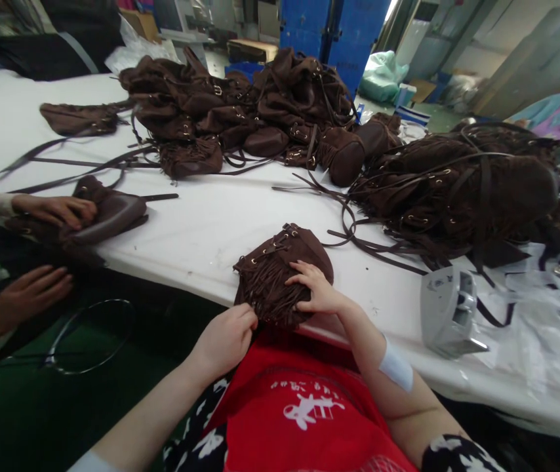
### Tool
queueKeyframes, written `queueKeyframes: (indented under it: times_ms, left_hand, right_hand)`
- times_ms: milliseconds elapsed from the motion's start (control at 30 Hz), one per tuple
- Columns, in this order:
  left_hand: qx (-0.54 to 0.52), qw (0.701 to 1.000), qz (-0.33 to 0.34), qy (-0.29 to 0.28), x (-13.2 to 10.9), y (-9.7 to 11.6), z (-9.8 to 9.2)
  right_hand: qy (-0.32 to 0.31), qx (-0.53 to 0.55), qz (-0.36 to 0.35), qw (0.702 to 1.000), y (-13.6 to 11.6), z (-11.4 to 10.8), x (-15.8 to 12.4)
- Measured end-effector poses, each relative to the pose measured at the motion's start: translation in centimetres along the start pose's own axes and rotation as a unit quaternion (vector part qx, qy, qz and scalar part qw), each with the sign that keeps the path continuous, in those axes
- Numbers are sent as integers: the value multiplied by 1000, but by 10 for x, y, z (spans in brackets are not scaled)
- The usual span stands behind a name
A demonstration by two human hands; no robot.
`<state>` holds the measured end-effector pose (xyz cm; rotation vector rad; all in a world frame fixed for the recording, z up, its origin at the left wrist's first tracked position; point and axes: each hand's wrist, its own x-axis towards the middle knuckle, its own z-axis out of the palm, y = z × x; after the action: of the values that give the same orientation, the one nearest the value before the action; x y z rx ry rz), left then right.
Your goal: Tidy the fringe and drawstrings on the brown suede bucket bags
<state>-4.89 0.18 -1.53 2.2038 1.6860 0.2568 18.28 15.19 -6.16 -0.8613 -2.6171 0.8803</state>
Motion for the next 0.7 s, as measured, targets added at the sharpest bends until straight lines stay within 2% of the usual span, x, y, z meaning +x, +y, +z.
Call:
queueKeyframes:
  times_ms: [67, 133, 200, 267, 367, 433, 500, 700]
  left_hand:
    - [3, 997, 14, 70, 22, 5, -3]
    - [28, 994, 19, 104, 51, 8, -2]
    - [74, 994, 12, 76, 80, 8, 0]
    - [113, 993, 7, 22, 102, 6, 3]
    - [134, 991, 16, -22, 114, 3, 7]
    - [136, 990, 21, -31, 106, 1, 8]
    - [139, 989, 22, -43, 88, -3, 9]
    - [107, 990, -23, -90, 8, -26, 14]
  right_hand:
    - [11, 5, -3, 1000, 1, 2, -1]
    - [25, 4, 1, 1000, 1, 5, -1]
    - [40, 2, 6, 999, 1, 8, -1]
    - [51, 3, 10, 999, 1, 11, -1]
    - [60, 4, 13, 998, 4, 15, 0]
    - [62, 7, 13, 998, 6, 16, 0]
    - [63, 11, 12, 998, 7, 16, 0]
    - [71, 6, 17, 997, 6, 16, 1]
